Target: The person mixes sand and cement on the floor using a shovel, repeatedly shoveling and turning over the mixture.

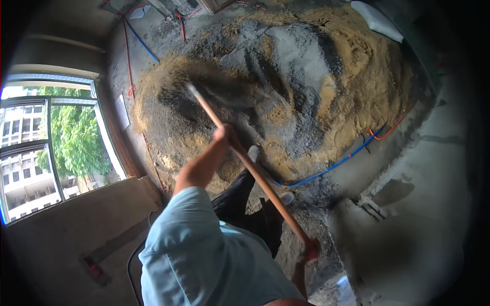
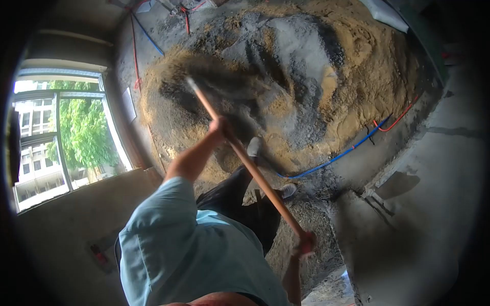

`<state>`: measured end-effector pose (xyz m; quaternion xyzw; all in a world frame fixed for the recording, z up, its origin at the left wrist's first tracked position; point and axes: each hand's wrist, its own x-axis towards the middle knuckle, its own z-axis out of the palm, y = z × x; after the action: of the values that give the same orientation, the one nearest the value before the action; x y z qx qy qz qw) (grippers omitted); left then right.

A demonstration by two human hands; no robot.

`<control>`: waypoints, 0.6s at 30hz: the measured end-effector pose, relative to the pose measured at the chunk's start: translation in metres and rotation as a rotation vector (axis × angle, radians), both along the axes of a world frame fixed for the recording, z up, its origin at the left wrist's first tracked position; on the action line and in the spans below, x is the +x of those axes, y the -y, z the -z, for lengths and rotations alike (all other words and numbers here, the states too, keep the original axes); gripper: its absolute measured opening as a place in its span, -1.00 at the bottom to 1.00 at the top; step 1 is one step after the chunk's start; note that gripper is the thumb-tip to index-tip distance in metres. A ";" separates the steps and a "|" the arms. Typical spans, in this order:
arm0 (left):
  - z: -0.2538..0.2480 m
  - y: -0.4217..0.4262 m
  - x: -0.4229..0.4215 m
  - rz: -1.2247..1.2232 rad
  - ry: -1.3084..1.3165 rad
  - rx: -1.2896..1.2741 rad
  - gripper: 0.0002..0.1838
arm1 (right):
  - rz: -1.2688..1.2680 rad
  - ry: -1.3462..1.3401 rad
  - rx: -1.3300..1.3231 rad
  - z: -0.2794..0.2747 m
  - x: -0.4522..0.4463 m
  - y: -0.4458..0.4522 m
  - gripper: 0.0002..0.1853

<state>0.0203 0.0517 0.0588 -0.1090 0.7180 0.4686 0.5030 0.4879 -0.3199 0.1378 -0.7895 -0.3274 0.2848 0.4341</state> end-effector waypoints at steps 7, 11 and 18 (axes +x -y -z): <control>-0.126 -0.002 -0.043 -0.016 -0.246 0.023 -0.93 | -0.561 0.267 0.344 -0.054 -0.049 -0.057 -0.49; -0.131 0.035 0.023 0.288 -0.054 0.186 -0.74 | -0.269 -0.345 0.050 0.010 0.044 0.029 -0.48; -0.026 0.066 0.222 0.222 0.226 0.033 -0.85 | 0.693 -0.510 -0.367 -0.002 0.140 0.192 -0.68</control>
<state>0.2421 -0.0145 0.0846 -0.0725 0.6566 0.4065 0.6312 0.6275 -0.5115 0.1396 -0.8209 0.1286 0.3610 0.4233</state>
